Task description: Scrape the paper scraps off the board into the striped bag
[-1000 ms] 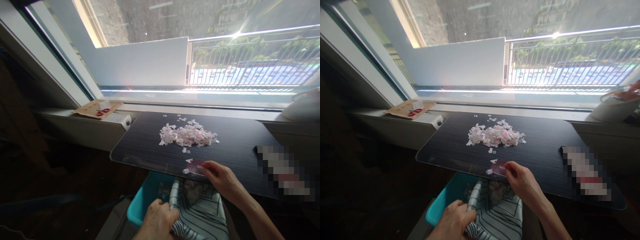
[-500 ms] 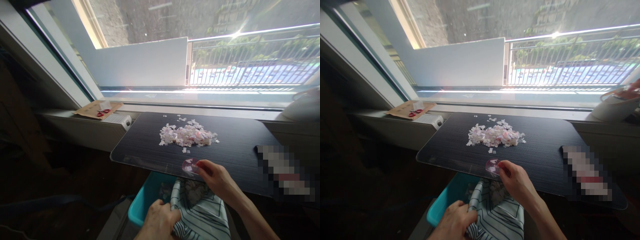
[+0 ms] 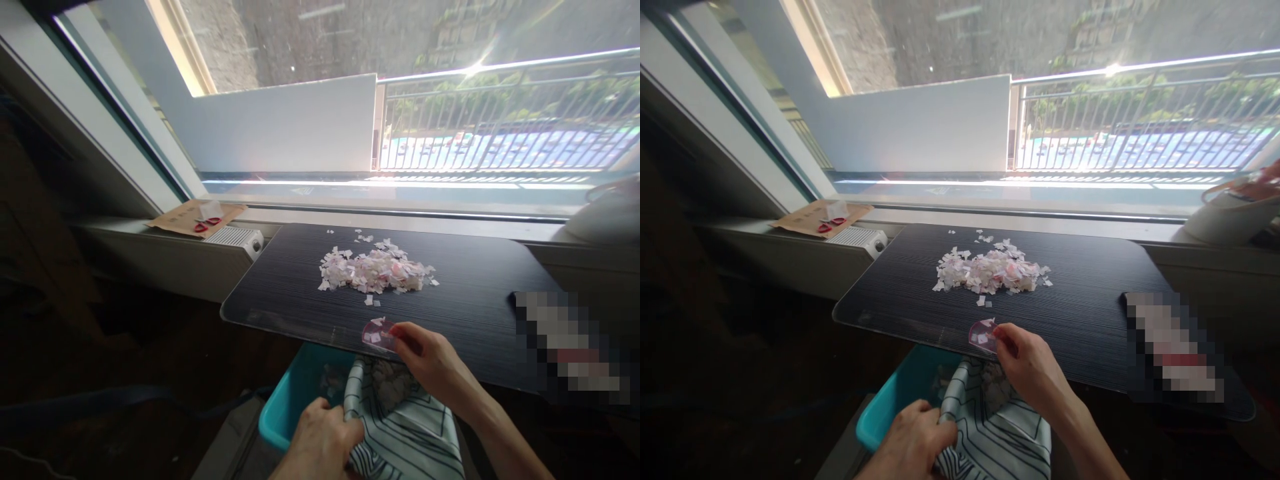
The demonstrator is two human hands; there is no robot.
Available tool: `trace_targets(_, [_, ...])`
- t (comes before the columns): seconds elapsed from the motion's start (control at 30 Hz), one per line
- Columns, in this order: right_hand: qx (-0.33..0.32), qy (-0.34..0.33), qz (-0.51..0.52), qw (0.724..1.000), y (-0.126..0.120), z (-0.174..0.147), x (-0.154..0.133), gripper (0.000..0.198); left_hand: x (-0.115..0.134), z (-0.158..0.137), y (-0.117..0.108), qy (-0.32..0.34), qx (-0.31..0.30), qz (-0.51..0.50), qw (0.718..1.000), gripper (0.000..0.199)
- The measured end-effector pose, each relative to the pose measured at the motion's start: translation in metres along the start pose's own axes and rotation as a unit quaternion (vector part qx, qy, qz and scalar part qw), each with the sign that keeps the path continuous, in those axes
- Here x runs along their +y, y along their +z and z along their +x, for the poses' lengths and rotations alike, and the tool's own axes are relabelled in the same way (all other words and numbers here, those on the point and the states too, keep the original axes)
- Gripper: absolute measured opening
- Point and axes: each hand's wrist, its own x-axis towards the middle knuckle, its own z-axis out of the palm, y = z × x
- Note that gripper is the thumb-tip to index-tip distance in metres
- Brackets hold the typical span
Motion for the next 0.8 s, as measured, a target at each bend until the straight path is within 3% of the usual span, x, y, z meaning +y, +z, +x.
trace_targets(0.17, [0.019,0.009,-0.017,1.000,0.000,0.001,0.004,0.028,0.000,0.000,0.004,0.015,0.014,0.021,1.000,0.017])
trace_targets(0.33, [-0.009,-0.014,0.006,1.000,0.003,-0.002,0.002,0.026,0.000,0.009,0.010,0.074,-0.007,0.055,0.996,0.021])
trace_targets(0.43, [0.016,-0.003,-0.003,1.000,0.004,-0.001,0.005,0.026,0.004,0.014,0.009,0.104,-0.022,0.062,0.992,0.021])
trace_targets(0.67, [-0.013,-0.019,0.003,1.000,0.002,-0.001,0.002,0.024,0.015,0.013,0.001,0.111,-0.040,0.085,0.989,0.023])
trace_targets(0.8, [0.002,0.004,-0.006,1.000,0.001,-0.002,0.002,0.025,0.016,0.013,-0.002,0.111,-0.046,0.100,0.988,0.024])
